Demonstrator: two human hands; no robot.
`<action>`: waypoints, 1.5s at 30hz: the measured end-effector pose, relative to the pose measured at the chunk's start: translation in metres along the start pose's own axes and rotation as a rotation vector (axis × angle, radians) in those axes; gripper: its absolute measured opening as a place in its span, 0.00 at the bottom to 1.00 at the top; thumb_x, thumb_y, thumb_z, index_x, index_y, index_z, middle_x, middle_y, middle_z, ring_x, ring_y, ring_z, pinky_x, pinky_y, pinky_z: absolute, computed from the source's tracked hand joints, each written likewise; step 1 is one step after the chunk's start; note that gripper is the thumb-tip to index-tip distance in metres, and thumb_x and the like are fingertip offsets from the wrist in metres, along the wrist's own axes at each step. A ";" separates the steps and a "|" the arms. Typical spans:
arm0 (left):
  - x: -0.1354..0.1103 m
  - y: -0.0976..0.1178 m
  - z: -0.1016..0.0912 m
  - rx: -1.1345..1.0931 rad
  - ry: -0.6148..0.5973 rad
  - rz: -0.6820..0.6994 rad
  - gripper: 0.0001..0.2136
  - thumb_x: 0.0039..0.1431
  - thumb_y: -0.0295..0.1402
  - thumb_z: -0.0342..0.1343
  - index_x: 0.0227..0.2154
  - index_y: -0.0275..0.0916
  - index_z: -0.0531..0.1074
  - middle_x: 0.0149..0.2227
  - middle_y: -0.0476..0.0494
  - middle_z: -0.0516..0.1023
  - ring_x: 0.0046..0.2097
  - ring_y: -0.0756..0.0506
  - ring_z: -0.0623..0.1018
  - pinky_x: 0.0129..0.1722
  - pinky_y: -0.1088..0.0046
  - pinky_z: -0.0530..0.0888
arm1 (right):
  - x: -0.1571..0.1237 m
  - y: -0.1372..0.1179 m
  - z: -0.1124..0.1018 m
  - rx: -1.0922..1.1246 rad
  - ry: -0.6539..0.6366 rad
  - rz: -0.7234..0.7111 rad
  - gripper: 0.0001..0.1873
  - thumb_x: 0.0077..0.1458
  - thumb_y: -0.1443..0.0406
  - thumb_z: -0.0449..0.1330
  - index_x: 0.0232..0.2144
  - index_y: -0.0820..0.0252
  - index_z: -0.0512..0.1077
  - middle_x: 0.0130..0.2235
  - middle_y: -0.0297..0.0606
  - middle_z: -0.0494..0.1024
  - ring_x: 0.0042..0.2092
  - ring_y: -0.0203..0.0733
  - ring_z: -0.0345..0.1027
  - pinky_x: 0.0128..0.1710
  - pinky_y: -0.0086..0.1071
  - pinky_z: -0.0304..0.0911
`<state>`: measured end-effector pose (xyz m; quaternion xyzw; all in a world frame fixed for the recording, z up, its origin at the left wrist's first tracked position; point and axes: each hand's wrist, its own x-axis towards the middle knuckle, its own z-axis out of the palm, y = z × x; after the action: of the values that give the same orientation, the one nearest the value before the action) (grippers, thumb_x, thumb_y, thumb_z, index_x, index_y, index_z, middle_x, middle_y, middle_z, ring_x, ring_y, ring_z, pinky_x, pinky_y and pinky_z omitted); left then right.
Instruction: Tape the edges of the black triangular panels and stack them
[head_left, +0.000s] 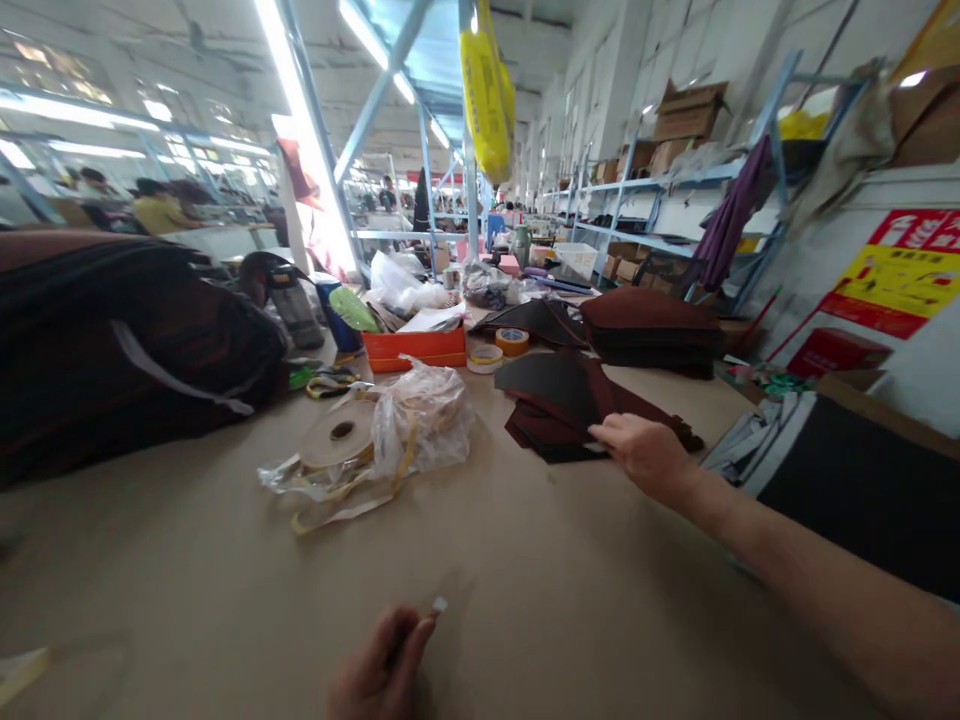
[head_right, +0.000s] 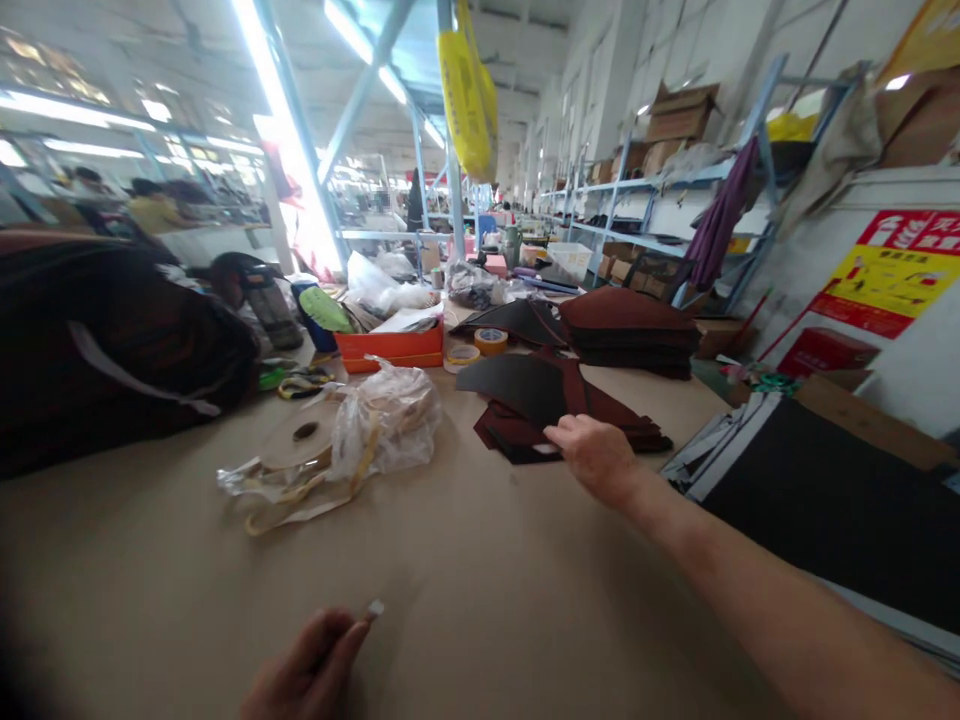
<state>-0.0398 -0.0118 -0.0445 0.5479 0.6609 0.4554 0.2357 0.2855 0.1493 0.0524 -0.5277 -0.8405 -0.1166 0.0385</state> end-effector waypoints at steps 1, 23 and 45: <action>0.000 0.003 -0.003 -0.008 -0.022 -0.022 0.19 0.52 0.52 0.54 0.22 0.40 0.68 0.18 0.53 0.66 0.22 0.51 0.67 0.23 0.80 0.65 | -0.019 -0.012 0.004 -0.006 0.007 -0.108 0.17 0.59 0.70 0.51 0.47 0.54 0.72 0.41 0.40 0.75 0.42 0.40 0.67 0.36 0.29 0.58; -0.031 0.097 0.032 -0.109 -0.783 -0.312 0.09 0.55 0.37 0.53 0.23 0.39 0.63 0.20 0.53 0.69 0.22 0.53 0.62 0.23 0.77 0.59 | -0.125 -0.111 -0.005 1.486 -0.536 0.293 0.10 0.49 0.61 0.60 0.34 0.61 0.72 0.28 0.31 0.70 0.29 0.31 0.60 0.29 0.26 0.57; 0.000 0.082 0.060 0.284 -1.053 -0.212 0.18 0.51 0.49 0.45 0.20 0.39 0.64 0.19 0.53 0.59 0.24 0.51 0.60 0.24 0.74 0.57 | -0.169 0.000 0.028 1.229 -0.293 0.476 0.09 0.54 0.62 0.54 0.26 0.61 0.63 0.25 0.29 0.61 0.27 0.30 0.53 0.29 0.26 0.51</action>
<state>0.0502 0.0072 -0.0025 0.6586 0.5602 0.0005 0.5025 0.3613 0.0075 -0.0069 -0.5909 -0.6115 0.4673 0.2419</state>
